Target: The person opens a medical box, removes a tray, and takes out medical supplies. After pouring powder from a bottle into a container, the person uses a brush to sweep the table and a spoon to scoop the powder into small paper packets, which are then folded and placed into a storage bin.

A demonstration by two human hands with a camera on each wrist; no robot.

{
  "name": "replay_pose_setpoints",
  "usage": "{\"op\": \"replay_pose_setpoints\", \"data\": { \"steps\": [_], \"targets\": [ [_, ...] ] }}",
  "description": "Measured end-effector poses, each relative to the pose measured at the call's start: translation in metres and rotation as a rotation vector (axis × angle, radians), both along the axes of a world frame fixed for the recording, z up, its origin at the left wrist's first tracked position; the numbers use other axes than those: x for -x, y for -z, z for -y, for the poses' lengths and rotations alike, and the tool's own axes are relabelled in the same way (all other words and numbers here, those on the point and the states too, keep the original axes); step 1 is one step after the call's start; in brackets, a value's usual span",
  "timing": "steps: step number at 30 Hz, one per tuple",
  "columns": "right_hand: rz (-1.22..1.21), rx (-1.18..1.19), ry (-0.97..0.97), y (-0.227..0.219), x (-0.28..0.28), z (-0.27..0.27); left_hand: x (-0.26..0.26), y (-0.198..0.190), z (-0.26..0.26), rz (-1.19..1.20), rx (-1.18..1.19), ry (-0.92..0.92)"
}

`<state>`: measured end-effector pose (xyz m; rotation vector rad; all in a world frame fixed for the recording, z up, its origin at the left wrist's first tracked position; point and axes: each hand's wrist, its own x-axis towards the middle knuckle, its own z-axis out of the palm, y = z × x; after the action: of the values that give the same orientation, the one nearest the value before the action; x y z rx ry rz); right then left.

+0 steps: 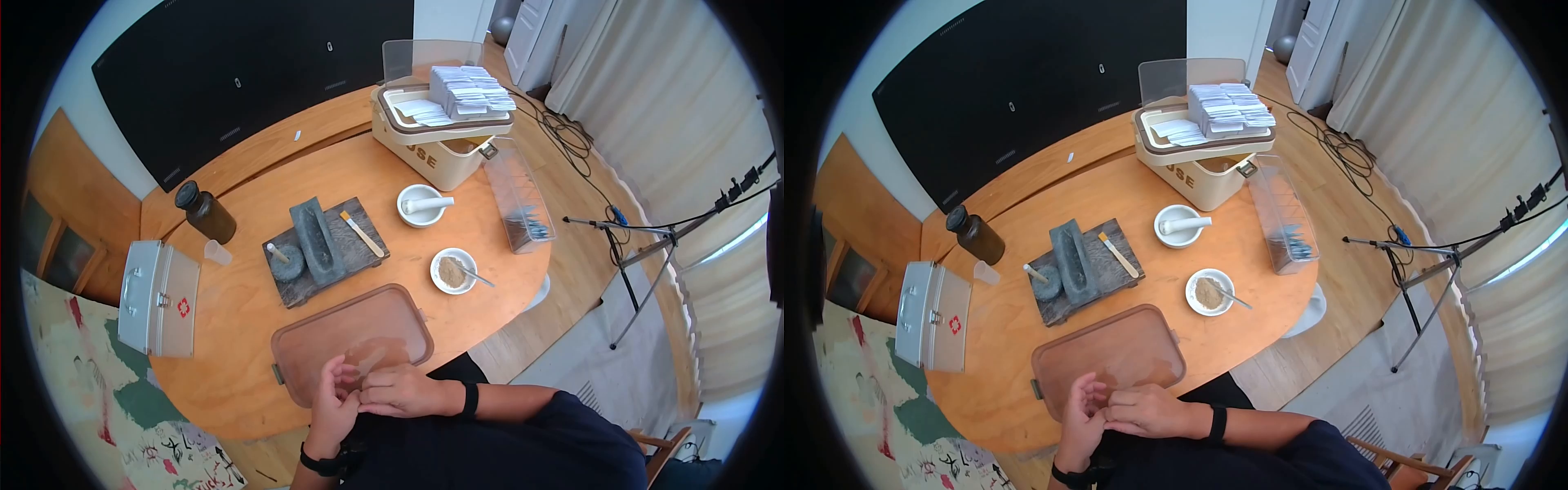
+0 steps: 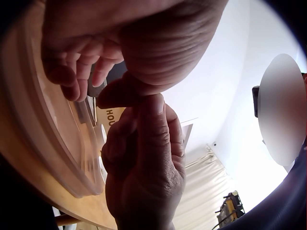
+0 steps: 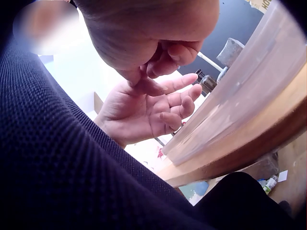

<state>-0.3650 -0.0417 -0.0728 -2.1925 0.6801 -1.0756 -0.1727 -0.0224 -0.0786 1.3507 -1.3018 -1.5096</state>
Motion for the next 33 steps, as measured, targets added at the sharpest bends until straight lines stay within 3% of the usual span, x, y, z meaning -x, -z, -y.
{"op": "replay_pose_setpoints", "data": {
  "steps": [21, 25, 26, 28, 31, 33],
  "targets": [
    [-0.018, -0.035, -0.002, -0.002, 0.000, -0.004, -0.001, 0.004, -0.003, 0.085, 0.029, 0.016],
    [-0.020, 0.048, -0.016, -0.001, 0.004, 0.004, 0.003, 0.013, -0.004, -0.112, 0.029, -0.018],
    [-0.040, 0.029, -0.024, 0.000, 0.008, 0.004, 0.002, 0.007, -0.004, -0.027, 0.089, -0.031],
    [-0.096, -0.073, 0.065, -0.009, 0.018, 0.007, -0.016, -0.005, -0.011, 0.090, 0.107, -0.070],
    [-0.129, -0.197, 0.455, -0.006, 0.038, 0.011, -0.044, -0.005, -0.006, 0.308, 0.118, -0.214],
    [-0.138, -0.187, 0.663, 0.000, 0.054, 0.017, -0.067, 0.003, -0.009, 0.651, 0.281, -0.420]
  ]
}}
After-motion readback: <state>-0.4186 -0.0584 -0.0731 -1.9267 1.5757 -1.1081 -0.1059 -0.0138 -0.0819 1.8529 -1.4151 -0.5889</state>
